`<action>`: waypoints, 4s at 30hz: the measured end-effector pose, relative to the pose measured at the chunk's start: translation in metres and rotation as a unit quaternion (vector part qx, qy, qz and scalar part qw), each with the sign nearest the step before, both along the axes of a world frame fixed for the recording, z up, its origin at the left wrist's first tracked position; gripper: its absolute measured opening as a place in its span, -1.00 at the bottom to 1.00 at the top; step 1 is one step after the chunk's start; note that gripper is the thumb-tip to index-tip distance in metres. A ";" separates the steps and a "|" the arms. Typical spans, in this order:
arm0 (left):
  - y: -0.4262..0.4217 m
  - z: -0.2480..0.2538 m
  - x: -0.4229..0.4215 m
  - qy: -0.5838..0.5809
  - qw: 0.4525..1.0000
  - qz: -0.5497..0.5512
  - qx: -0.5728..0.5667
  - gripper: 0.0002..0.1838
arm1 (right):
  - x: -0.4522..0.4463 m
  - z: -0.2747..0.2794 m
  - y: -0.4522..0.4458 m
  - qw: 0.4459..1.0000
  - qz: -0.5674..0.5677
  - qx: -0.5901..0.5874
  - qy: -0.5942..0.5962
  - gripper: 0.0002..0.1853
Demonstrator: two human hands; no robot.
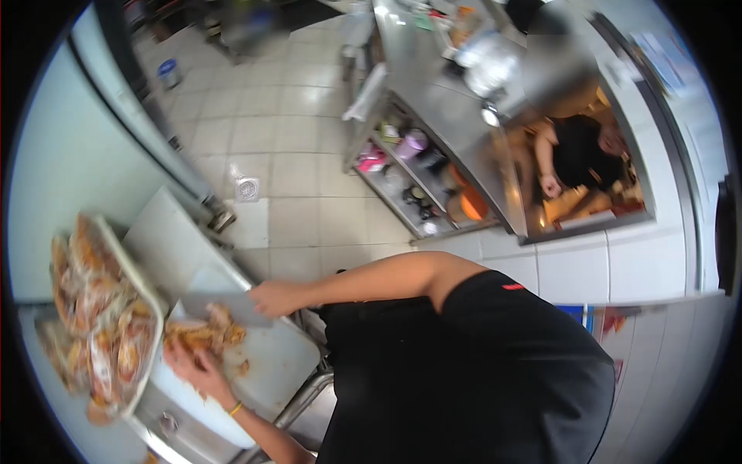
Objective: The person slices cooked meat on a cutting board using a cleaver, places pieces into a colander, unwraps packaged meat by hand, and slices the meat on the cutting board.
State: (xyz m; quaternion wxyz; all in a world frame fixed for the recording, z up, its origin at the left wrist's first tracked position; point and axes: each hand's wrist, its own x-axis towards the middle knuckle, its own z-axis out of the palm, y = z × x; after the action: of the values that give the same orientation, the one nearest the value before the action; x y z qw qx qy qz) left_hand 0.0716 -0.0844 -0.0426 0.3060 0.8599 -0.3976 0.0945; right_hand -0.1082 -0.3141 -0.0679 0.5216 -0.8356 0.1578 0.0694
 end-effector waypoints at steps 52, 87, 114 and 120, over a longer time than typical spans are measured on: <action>-0.089 0.040 -0.090 0.049 0.822 0.544 -0.161 -0.38 | 0.080 0.057 -0.021 0.907 0.348 0.215 0.096 -0.73; 0.102 -0.038 -0.063 0.051 0.901 0.424 -0.072 -0.47 | 0.082 0.069 -0.020 0.781 0.435 -0.414 -0.170 -0.40; 0.199 0.063 -0.188 -0.032 0.800 0.575 -0.167 -0.57 | 0.006 0.116 0.223 0.903 0.367 0.223 0.010 -0.72; 0.242 0.005 -0.175 0.170 0.721 0.637 -0.214 -0.51 | 0.046 0.114 0.173 0.887 0.334 0.300 0.108 -0.69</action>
State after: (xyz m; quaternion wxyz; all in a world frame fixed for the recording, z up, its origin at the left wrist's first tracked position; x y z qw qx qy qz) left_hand -0.1039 0.1579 -0.0371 0.4117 0.8238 0.3331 0.2021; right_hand -0.0625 -0.1410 0.0462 0.6729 -0.6299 -0.1038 0.3737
